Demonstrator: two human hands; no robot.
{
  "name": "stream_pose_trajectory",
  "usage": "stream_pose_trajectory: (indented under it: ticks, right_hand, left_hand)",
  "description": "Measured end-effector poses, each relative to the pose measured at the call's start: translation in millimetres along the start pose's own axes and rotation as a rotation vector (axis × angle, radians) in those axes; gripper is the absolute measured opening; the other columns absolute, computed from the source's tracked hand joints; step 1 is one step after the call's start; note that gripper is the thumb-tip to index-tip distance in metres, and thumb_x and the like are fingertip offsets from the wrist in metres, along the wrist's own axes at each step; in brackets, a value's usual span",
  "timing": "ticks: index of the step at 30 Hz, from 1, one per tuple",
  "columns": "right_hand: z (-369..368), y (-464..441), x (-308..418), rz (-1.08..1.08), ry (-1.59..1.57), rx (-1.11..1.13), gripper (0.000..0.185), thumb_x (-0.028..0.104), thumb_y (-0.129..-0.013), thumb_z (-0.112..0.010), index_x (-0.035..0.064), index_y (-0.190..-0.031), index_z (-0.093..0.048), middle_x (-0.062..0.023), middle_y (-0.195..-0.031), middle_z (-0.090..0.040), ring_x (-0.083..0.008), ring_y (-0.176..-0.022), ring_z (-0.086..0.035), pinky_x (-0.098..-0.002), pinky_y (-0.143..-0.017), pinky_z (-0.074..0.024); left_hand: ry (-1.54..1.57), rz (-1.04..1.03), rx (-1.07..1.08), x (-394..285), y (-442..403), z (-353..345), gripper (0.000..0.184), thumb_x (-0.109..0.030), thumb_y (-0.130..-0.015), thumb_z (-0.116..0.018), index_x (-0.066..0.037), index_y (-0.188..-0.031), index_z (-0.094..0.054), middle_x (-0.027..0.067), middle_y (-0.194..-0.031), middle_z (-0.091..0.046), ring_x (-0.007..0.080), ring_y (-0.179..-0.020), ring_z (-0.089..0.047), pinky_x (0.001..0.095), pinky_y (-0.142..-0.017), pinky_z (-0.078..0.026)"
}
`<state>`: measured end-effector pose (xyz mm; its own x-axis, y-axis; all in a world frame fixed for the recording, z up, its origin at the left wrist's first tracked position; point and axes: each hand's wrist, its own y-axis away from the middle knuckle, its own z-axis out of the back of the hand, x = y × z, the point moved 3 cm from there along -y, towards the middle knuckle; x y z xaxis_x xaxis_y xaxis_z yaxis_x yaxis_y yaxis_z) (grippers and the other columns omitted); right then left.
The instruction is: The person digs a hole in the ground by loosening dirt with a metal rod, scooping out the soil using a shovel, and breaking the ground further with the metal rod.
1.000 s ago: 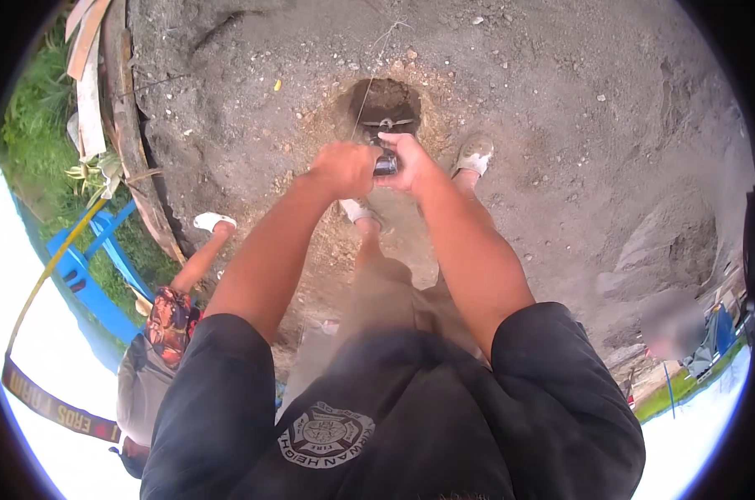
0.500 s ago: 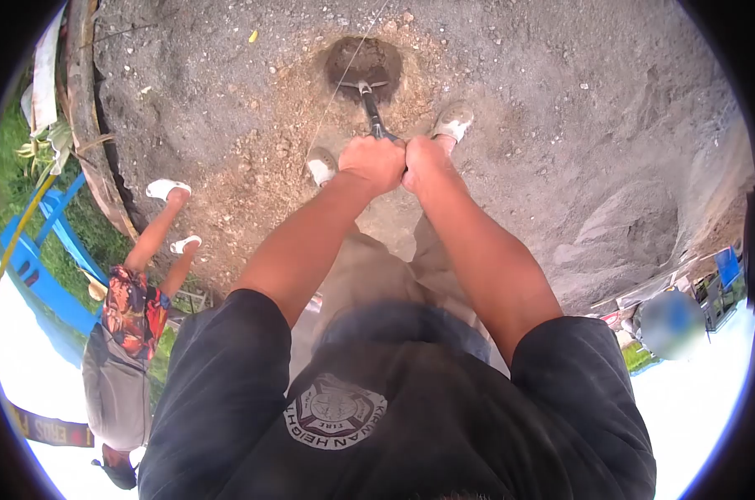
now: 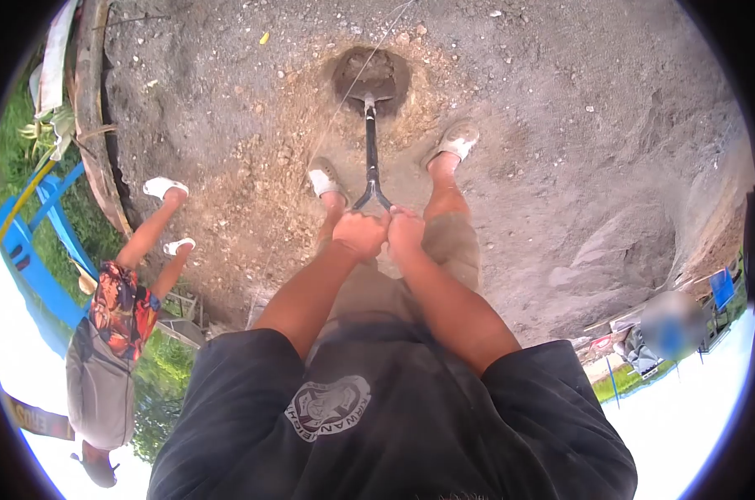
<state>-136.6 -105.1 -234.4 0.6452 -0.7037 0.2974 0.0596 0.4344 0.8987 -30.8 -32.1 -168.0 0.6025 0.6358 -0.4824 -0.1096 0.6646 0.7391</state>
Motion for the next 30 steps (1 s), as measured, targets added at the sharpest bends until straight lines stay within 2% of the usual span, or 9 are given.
stream_pose_trajectory:
  ticks: [4, 11, 15, 17, 21, 23, 26, 27, 30]
  right_hand:
    - [-15.7, 0.8, 9.8, -0.049, -0.003, 0.035, 0.019, 0.010, -0.097, -0.062, -0.0018, -0.109, -0.071, -0.0148, -0.097, -0.069, -0.0234, -0.085, -0.070, -0.0387, -0.067, -0.0561]
    - [-69.0, -4.5, 120.5, -0.267, -0.094, 0.044, 0.024, 0.013, -0.096, -0.056, -0.0008, -0.114, -0.065, -0.0183, -0.107, -0.067, -0.0293, -0.095, -0.070, -0.0470, -0.072, -0.0576]
    - [-54.2, -22.5, 58.4, -0.309, 0.007, -0.088, 0.026, 0.021, -0.098, -0.058, -0.0002, -0.109, -0.068, -0.0167, -0.102, -0.069, -0.0314, -0.096, -0.070, -0.0467, -0.075, -0.0578]
    - [-30.9, -12.7, 23.8, -0.142, 0.460, -0.115, 0.027, 0.025, -0.098, -0.064, -0.0010, -0.101, -0.072, -0.0133, -0.094, -0.071, -0.0312, -0.090, -0.070, -0.0449, -0.073, -0.0563]
    - [-9.2, -33.9, -42.7, -0.084, 0.224, -0.060, 0.020, 0.016, -0.097, -0.069, -0.0033, -0.094, -0.072, -0.0113, -0.088, -0.072, -0.0256, -0.079, -0.070, -0.0386, -0.067, -0.0547]
    - [-1.3, -17.7, -57.7, -0.129, -0.087, -0.096, 0.015, 0.010, -0.097, -0.069, -0.0049, -0.095, -0.071, -0.0121, -0.088, -0.071, -0.0225, -0.076, -0.069, -0.0351, -0.066, -0.0545]
    - [-4.0, -22.1, -56.4, -0.175, -0.044, -0.132, 0.015, 0.008, -0.097, -0.069, -0.0066, -0.097, -0.070, -0.0129, -0.087, -0.071, -0.0198, -0.073, -0.069, -0.0323, -0.064, -0.0538]
    - [-2.2, -47.1, -77.4, -0.170, -0.134, -0.076, 0.014, 0.008, -0.097, -0.069, -0.0062, -0.098, -0.070, -0.0141, -0.087, -0.071, -0.0210, -0.072, -0.068, -0.0345, -0.064, -0.0538]
    - [-13.5, -43.0, -37.0, -0.091, 0.071, 0.003, 0.023, 0.016, -0.096, -0.071, -0.0061, -0.101, -0.071, -0.0168, -0.094, -0.072, -0.0245, -0.081, -0.070, -0.0400, -0.071, -0.0549]
  left_hand:
    - [-0.029, 0.036, 0.076, 15.7, -11.3, 7.7, 0.059, -0.019, -0.087, -0.063, -0.016, -0.145, -0.057, 0.0155, -0.094, -0.077, 0.0348, -0.086, -0.076, 0.0491, -0.079, -0.059]
    - [-0.088, 0.046, 0.089, 24.4, -27.5, 120.2, 0.023, -0.022, -0.086, -0.064, -0.009, -0.100, -0.077, 0.0185, -0.104, -0.077, 0.0353, -0.098, -0.075, 0.0446, -0.089, -0.058]
    - [-0.031, 0.027, 0.220, 30.9, -35.4, 77.8, 0.025, -0.021, -0.084, -0.065, -0.009, -0.101, -0.078, 0.0173, -0.104, -0.077, 0.0353, -0.099, -0.075, 0.0458, -0.090, -0.058]
    - [-0.046, -0.009, 0.267, 22.8, -20.9, 18.0, 0.026, -0.021, -0.084, -0.065, -0.008, -0.102, -0.078, 0.0164, -0.103, -0.078, 0.0353, -0.098, -0.075, 0.0462, -0.088, -0.058]
    - [0.058, 0.020, 0.139, 22.1, -24.5, -56.7, 0.025, -0.019, -0.083, -0.067, -0.007, -0.104, -0.077, 0.0152, -0.097, -0.078, 0.0350, -0.095, -0.075, 0.0461, -0.083, -0.059]
    - [0.076, -0.009, 0.294, 16.4, -15.1, -64.9, 0.031, -0.017, -0.085, -0.066, -0.005, -0.112, -0.074, 0.0166, -0.101, -0.077, 0.0352, -0.096, -0.075, 0.0465, -0.083, -0.059]
    - [0.078, -0.021, 0.257, 19.2, -15.1, -67.1, 0.030, -0.017, -0.087, -0.064, -0.004, -0.112, -0.073, 0.0180, -0.105, -0.076, 0.0355, -0.097, -0.075, 0.0473, -0.084, -0.059]
    - [0.114, 0.039, 0.124, 19.5, -15.7, -69.1, 0.028, -0.015, -0.086, -0.064, -0.004, -0.110, -0.073, 0.0192, -0.105, -0.076, 0.0359, -0.099, -0.074, 0.0482, -0.085, -0.059]
    - [0.087, -0.005, 0.183, 24.9, -18.3, -26.4, 0.029, -0.013, -0.085, -0.064, -0.005, -0.111, -0.073, 0.0206, -0.105, -0.076, 0.0366, -0.101, -0.074, 0.0486, -0.088, -0.058]
